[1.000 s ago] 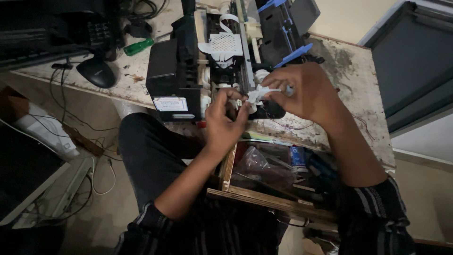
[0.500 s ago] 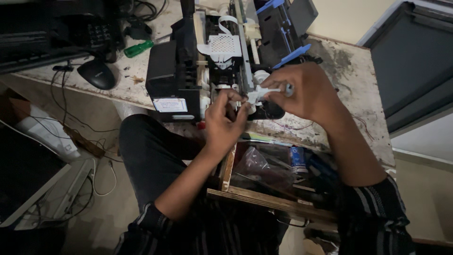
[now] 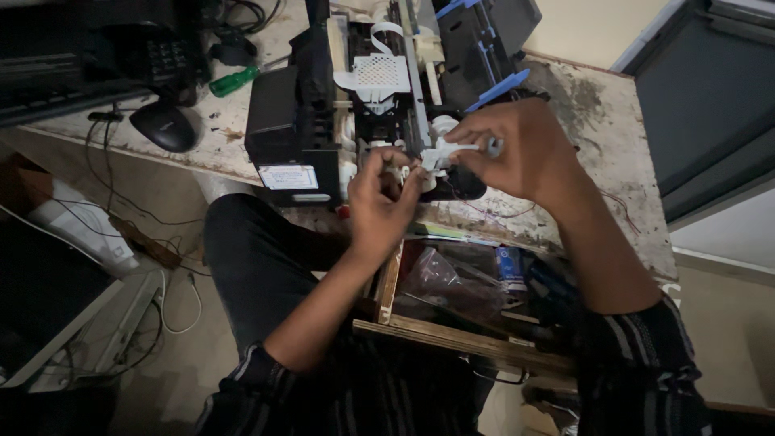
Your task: The person disassembles and reassembles a disassembled electronic device on a cluttered workbench. They use a screwdriver to remove and install screws, manipulate internal plastic components and wires, and rotate the device to access different sides.
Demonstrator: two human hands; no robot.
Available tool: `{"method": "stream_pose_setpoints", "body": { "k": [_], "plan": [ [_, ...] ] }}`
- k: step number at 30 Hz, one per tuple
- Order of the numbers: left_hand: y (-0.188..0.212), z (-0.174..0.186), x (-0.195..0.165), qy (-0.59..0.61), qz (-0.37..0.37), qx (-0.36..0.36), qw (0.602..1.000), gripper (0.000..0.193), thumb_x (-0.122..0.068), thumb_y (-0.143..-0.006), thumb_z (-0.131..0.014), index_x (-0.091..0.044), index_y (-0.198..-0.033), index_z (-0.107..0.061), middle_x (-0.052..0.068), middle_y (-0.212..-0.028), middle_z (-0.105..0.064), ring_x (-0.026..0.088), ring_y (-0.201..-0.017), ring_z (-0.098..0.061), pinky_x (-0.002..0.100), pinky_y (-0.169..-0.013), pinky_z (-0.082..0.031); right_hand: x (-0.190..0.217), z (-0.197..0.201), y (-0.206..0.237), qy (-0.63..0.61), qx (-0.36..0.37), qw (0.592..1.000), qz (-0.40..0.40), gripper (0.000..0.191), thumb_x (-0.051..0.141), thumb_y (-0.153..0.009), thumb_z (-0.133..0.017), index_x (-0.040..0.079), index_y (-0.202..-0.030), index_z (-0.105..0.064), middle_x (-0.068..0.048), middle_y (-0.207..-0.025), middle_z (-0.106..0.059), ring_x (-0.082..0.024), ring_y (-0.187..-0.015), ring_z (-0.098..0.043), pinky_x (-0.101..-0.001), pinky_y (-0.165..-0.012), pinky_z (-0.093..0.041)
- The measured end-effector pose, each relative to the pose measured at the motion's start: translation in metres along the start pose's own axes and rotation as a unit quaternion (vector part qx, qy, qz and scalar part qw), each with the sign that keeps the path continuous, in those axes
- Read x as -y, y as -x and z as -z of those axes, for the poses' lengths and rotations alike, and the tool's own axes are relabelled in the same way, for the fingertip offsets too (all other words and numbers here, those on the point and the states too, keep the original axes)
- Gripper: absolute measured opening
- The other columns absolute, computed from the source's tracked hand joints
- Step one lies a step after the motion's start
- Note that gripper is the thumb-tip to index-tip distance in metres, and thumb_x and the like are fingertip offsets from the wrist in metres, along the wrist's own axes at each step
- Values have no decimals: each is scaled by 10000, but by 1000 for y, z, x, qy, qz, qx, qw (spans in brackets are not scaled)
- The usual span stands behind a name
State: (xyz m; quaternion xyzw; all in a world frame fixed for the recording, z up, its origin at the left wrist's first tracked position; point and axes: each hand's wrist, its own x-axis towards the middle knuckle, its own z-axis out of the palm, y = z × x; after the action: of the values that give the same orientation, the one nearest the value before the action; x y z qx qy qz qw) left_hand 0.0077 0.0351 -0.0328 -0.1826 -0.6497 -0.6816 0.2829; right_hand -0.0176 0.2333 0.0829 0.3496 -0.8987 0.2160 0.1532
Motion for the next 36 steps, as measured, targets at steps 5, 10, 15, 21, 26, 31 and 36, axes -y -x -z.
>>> {"method": "stream_pose_setpoints", "body": {
  "k": [5, 10, 15, 21, 26, 31, 36],
  "plan": [
    [-1, -1, 1, -4, 1, 0, 1000, 196, 6, -934, -757, -19, -1034, -590, -8, -861, -670, -26, -568, -465, 180, -484, -329, 6, 3, 0, 14, -3, 1000, -8, 197, 138, -835, -832, 90, -1024, -803, -90, -892, -785, -150, -739, -742, -291, -624, -574],
    [1, -2, 2, 9, 2, -1, 1000, 196, 18, -955, -767, -16, -1047, -598, -2, -877, -649, -23, -610, -460, 181, -515, -331, 6, 2, -1, 27, 4, 1000, -13, 186, 138, -837, -837, 89, -1014, -805, -88, -878, -783, -153, -719, -736, -295, -604, -566],
    [-1, -2, 0, 2, 4, 5, 1000, 203, 16, -938, -758, -12, -1050, -591, 2, -899, -689, -27, -596, -476, 178, -498, -335, 4, 3, 0, 35, 2, 999, 0, 192, 136, -829, -838, 83, -1011, -805, -101, -875, -778, -162, -725, -740, -297, -600, -566],
    [-1, 0, -1, -16, -15, 12, 1000, 208, 15, -932, -760, -22, -1042, -587, 11, -905, -686, -26, -579, -480, 174, -484, -346, 1, 0, 0, 53, 10, 999, -3, 158, 137, -846, -823, 89, -996, -809, -98, -879, -788, -159, -727, -752, -293, -606, -582],
    [-1, -1, 0, 6, -18, 11, 1000, 184, 17, -952, -745, -24, -1043, -591, 14, -908, -684, -28, -586, -469, 177, -490, -333, 1, 1, 0, 40, 4, 999, 6, 157, 141, -861, -820, 85, -1006, -802, -101, -897, -788, -155, -738, -755, -289, -628, -587],
    [-1, -2, 1, 5, -5, 5, 1000, 179, 14, -957, -746, -18, -1043, -593, 9, -892, -692, -27, -590, -448, 179, -496, -327, 3, 3, 1, 28, -5, 1000, 4, 187, 129, -834, -825, 78, -1013, -806, -109, -897, -786, -162, -740, -752, -296, -637, -583],
    [-1, -2, 0, -4, 2, 7, 1000, 197, 5, -949, -756, -21, -1047, -587, 7, -883, -681, -29, -582, -472, 176, -487, -336, 4, 2, 1, 26, -3, 1000, -12, 198, 133, -824, -830, 80, -1013, -808, -107, -902, -788, -160, -735, -751, -294, -623, -582]
  ]
}}
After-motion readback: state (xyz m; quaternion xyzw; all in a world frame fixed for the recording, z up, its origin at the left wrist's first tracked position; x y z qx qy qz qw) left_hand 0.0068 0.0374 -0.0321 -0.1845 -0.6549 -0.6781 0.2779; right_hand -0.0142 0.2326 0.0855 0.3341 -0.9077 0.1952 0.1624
